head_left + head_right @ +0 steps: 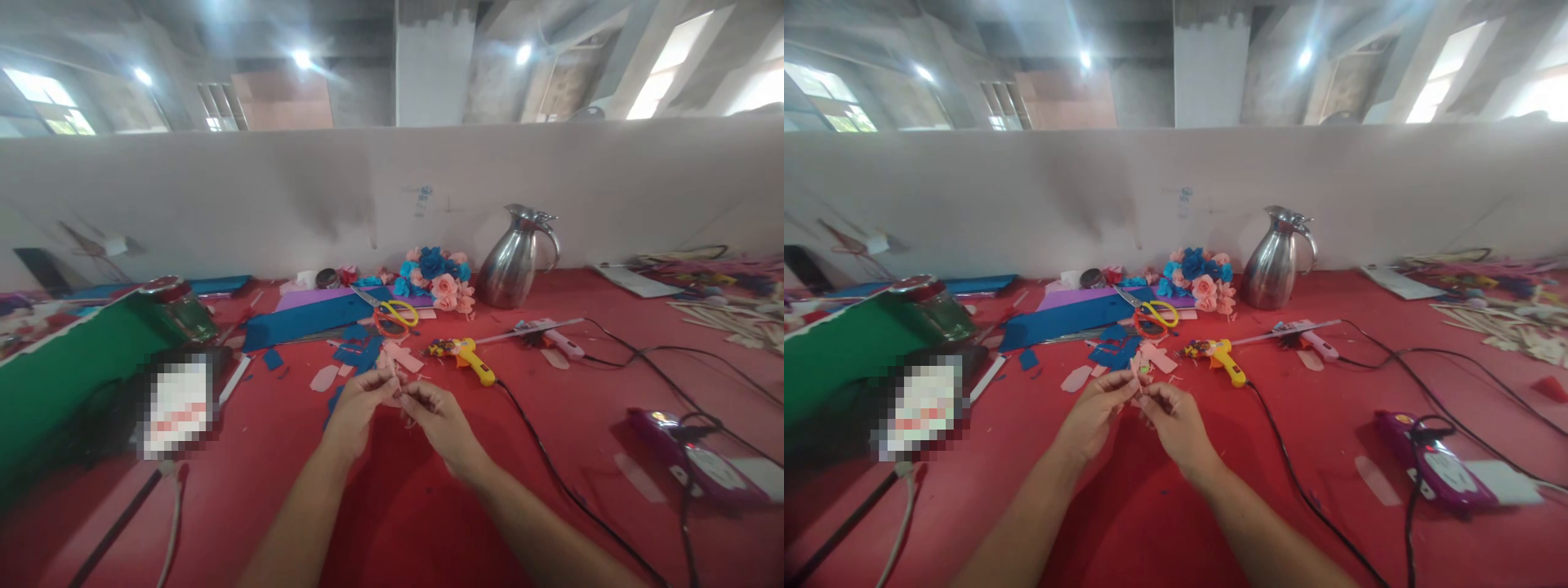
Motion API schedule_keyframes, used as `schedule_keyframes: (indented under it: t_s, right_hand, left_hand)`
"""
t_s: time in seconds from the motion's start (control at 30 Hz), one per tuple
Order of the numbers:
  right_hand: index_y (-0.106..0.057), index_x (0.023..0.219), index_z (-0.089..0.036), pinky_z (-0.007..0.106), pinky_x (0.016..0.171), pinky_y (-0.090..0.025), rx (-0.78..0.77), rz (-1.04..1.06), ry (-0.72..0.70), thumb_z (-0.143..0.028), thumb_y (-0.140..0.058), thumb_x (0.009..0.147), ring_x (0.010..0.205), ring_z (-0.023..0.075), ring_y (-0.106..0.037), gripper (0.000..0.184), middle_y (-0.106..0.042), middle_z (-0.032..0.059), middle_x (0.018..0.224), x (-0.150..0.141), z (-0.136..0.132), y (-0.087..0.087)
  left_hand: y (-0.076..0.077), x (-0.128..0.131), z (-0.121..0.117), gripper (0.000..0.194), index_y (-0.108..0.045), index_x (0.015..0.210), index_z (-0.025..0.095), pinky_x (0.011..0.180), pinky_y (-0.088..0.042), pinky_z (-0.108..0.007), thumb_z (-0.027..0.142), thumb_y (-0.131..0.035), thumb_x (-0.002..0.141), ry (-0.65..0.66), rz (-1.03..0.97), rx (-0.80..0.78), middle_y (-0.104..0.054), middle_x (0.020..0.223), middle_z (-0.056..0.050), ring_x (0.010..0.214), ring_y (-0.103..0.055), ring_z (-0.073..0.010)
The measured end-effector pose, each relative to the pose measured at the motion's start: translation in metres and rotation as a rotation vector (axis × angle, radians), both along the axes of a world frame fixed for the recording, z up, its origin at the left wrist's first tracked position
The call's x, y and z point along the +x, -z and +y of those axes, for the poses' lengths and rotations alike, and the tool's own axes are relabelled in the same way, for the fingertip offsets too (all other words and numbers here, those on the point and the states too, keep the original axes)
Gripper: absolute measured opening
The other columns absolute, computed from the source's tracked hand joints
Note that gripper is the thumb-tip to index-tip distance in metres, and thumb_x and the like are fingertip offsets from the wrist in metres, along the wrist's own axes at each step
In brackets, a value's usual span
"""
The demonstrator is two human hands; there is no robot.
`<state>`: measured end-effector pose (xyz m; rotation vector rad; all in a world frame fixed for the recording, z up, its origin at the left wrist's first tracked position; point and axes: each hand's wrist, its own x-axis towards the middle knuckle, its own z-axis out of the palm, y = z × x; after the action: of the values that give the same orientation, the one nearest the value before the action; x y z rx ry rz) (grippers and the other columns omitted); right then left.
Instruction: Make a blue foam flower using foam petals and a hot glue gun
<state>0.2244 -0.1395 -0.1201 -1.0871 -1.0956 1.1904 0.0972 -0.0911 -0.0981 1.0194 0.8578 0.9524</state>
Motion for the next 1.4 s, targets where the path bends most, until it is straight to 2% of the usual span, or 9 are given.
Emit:
schedule_keyframes:
  t_s: [0.23,0.43,0.53,0.73,0.97,1.07,1.2,1.3,1.4]
  right_hand:
    - [-0.064,0.072,-0.016,0.022,0.054,-0.038,-0.054,0.150,-0.053,-0.045,-0.068,0.072,0.055,0.0092,-0.047,0.029,-0.056,-0.0018,0.060,0.002,0.000,-0.005]
    - [-0.067,0.078,-0.017,0.020,0.052,-0.037,-0.060,0.309,-0.024,-0.041,-0.070,0.073,0.055,0.0077,-0.044,0.025,-0.056,-0.0024,0.063,0.006,0.000,-0.007]
    - [-0.068,0.079,-0.016,0.020,0.052,-0.037,-0.076,0.336,-0.029,-0.041,-0.072,0.071,0.055,0.0080,-0.045,0.027,-0.056,-0.0017,0.064,0.007,0.001,-0.006]
    - [-0.071,0.083,-0.017,0.021,0.052,-0.034,-0.112,0.361,0.035,-0.042,-0.075,0.067,0.053,0.0078,-0.043,0.030,-0.057,-0.0026,0.060,0.007,0.002,-0.006]
    - [-0.070,0.079,-0.019,0.022,0.053,-0.031,-0.113,0.398,0.152,-0.042,-0.077,0.064,0.055,0.0087,-0.044,0.028,-0.057,-0.0031,0.060,0.011,0.002,-0.007]
    - [-0.069,0.078,-0.020,0.022,0.054,-0.032,-0.108,0.386,0.156,-0.042,-0.076,0.065,0.055,0.0087,-0.044,0.027,-0.056,-0.0032,0.060,0.011,0.003,-0.007]
    - [-0.068,0.079,-0.018,0.022,0.053,-0.033,-0.106,0.328,0.127,-0.045,-0.074,0.067,0.054,0.0085,-0.044,0.030,-0.057,-0.0031,0.060,0.009,0.002,-0.007]
    - [-0.067,0.077,-0.017,0.022,0.051,-0.033,-0.074,0.253,0.082,-0.047,-0.072,0.069,0.052,0.0085,-0.044,0.031,-0.056,-0.0029,0.059,0.007,0.002,-0.006]
    - [-0.065,0.073,-0.017,0.023,0.051,-0.035,-0.045,0.202,0.035,-0.049,-0.070,0.070,0.052,0.0089,-0.046,0.032,-0.056,-0.0023,0.060,0.005,0.002,-0.004]
  left_hand:
    - [-0.001,0.000,0.000,0.020,-0.069,0.066,0.015,0.063,-0.043,-0.024,0.031,-0.079,0.060,-0.005,-0.034,-0.002,-0.064,0.063,-0.001,0.060,-0.055,-0.0115]
    - [-0.002,0.000,-0.002,0.036,-0.073,0.093,0.018,0.069,-0.047,-0.026,0.034,-0.079,0.060,0.018,0.009,-0.017,-0.070,0.086,-0.006,0.072,-0.061,-0.0144]
    - [-0.003,0.001,-0.003,0.024,-0.075,0.078,0.015,0.071,-0.047,-0.028,0.025,-0.079,0.057,0.039,0.125,0.068,-0.070,0.076,-0.006,0.070,-0.062,-0.0165]
    - [-0.005,0.001,-0.001,0.016,-0.069,0.063,0.015,0.057,-0.042,-0.023,0.030,-0.073,0.062,-0.167,0.238,0.177,-0.064,0.061,-0.002,0.057,-0.053,-0.0113]
    - [-0.012,-0.021,0.009,0.031,-0.055,0.062,0.018,0.044,-0.036,-0.018,0.045,-0.069,0.066,-0.640,0.062,-0.007,-0.041,0.048,0.007,0.044,-0.037,-0.0069]
    - [-0.011,-0.029,0.016,0.020,-0.063,0.071,0.019,0.057,-0.047,-0.025,0.036,-0.071,0.063,-0.703,0.126,0.105,-0.055,0.064,0.002,0.058,-0.050,-0.0112]
    - [-0.008,-0.021,0.013,0.027,-0.073,0.087,0.024,0.085,-0.046,-0.033,0.024,-0.074,0.060,-0.525,0.353,0.336,-0.062,0.114,-0.006,0.100,-0.057,-0.0216]
    - [-0.007,-0.010,0.005,0.021,-0.075,0.079,0.019,0.082,-0.047,-0.035,0.036,-0.066,0.071,-0.154,0.318,0.226,-0.069,0.101,-0.009,0.092,-0.061,-0.0233]
    - [-0.007,-0.004,-0.002,0.022,-0.075,0.078,0.017,0.081,-0.046,-0.032,0.036,-0.070,0.068,-0.021,0.225,0.208,-0.071,0.088,-0.007,0.087,-0.062,-0.0219]
